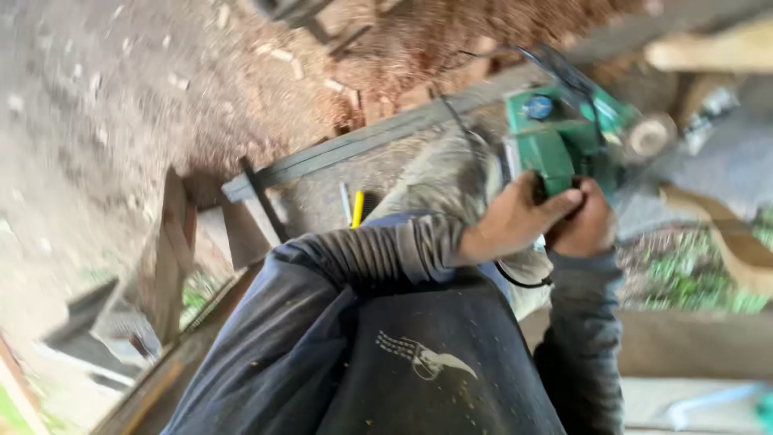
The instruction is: Use a electric wood router to shape and smooth the edges of a wooden board on a workbench.
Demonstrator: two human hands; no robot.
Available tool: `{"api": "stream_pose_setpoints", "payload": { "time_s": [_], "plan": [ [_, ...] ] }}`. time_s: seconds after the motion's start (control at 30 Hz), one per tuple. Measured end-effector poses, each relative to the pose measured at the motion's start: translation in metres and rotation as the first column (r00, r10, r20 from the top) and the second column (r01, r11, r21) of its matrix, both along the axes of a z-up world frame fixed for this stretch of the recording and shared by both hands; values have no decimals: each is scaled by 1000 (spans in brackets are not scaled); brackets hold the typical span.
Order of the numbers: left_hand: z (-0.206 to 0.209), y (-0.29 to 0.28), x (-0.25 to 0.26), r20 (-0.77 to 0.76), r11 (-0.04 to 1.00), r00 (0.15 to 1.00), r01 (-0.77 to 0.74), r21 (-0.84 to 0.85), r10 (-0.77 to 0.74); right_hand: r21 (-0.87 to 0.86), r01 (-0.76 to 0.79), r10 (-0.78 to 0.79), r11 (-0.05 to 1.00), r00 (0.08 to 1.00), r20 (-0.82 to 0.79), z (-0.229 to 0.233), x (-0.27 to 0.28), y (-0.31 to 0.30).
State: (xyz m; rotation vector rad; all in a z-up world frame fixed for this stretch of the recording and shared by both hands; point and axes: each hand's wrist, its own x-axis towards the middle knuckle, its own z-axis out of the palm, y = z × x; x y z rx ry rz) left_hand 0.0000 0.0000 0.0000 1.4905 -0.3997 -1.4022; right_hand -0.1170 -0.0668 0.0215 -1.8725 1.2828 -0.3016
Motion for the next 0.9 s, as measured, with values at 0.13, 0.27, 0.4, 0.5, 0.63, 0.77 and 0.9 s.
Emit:
{"api": "stream_pose_setpoints", "payload": {
  "time_s": [0.13,0.27,0.4,0.5,0.63,0.77,0.9],
  "plan": [
    [3,1,52,-180,972,957,-233,-3,229,-236,-258,253,937,966,-49,23,73,15],
    [5,12,98,-232,915,885,-398,73,403,-151,-274,280,950,960,19,24,111,26],
    [-12,29,121,-183,855,836,-515,67,518,-220,-434,449,874,893,24,18,123,27],
    [-18,31,133,-333,786,729,-614,69,598,-271,-299,330,915,941,73,-9,112,13],
    [-43,67,190,-395,718,626,-681,143,673,-500,-422,383,756,905,-185,-58,48,-8],
    [-26,134,244,-105,726,718,-681,94,688,-276,-411,358,869,907,-223,-130,-71,-6],
    [-31,210,263,270,768,769,-626,134,580,-180,-353,280,918,900,-334,-175,-169,16]
  ]
}}
